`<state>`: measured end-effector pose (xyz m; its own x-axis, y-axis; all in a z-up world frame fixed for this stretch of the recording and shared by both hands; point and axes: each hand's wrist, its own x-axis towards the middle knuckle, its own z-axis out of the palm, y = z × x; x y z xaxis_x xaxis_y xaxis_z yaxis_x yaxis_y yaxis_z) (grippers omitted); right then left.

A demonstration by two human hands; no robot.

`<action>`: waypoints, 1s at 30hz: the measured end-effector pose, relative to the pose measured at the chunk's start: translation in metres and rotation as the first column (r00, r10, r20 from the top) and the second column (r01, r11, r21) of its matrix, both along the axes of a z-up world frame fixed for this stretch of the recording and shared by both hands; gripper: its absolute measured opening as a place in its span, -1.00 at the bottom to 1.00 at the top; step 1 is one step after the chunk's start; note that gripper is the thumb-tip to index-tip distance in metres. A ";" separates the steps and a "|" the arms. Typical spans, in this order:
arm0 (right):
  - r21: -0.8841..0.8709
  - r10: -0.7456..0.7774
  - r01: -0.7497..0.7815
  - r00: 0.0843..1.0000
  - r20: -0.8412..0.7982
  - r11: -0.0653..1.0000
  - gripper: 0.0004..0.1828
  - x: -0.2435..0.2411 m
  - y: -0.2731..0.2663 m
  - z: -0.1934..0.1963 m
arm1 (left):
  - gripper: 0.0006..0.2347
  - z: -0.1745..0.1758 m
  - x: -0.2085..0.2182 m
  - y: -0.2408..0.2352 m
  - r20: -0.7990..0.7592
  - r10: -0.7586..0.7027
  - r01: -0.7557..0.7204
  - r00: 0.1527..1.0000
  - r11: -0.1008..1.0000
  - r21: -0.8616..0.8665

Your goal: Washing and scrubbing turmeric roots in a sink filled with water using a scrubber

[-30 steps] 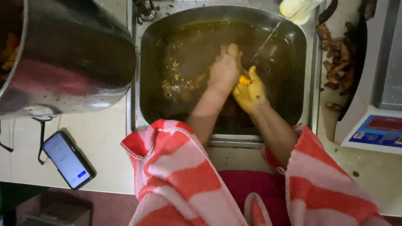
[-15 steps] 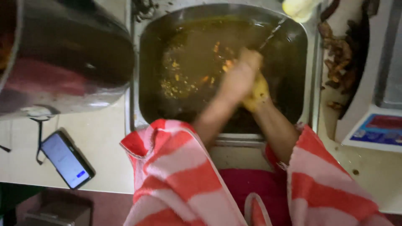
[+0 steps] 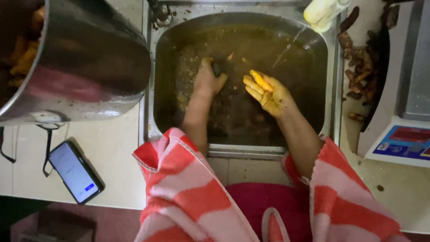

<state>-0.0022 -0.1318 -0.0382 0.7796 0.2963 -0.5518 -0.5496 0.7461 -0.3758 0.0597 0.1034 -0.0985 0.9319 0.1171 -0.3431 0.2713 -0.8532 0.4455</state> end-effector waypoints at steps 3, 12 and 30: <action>-0.040 0.007 -0.010 0.996 -0.088 0.999 -0.66 -0.003 0.005 0.008 | -0.44 0.018 -0.005 -0.025 0.018 0.175 -0.159 0.984 0.928 -0.336; 0.128 0.006 0.005 0.996 -0.088 0.992 -0.69 -0.009 0.016 -0.011 | -0.58 0.056 -0.069 -0.117 0.325 -0.218 0.296 0.920 0.931 -0.215; 0.170 -0.134 0.126 0.990 0.038 0.977 -0.72 0.003 0.001 0.002 | -0.53 0.021 -0.012 0.005 0.277 0.008 -0.002 0.961 1.000 -0.023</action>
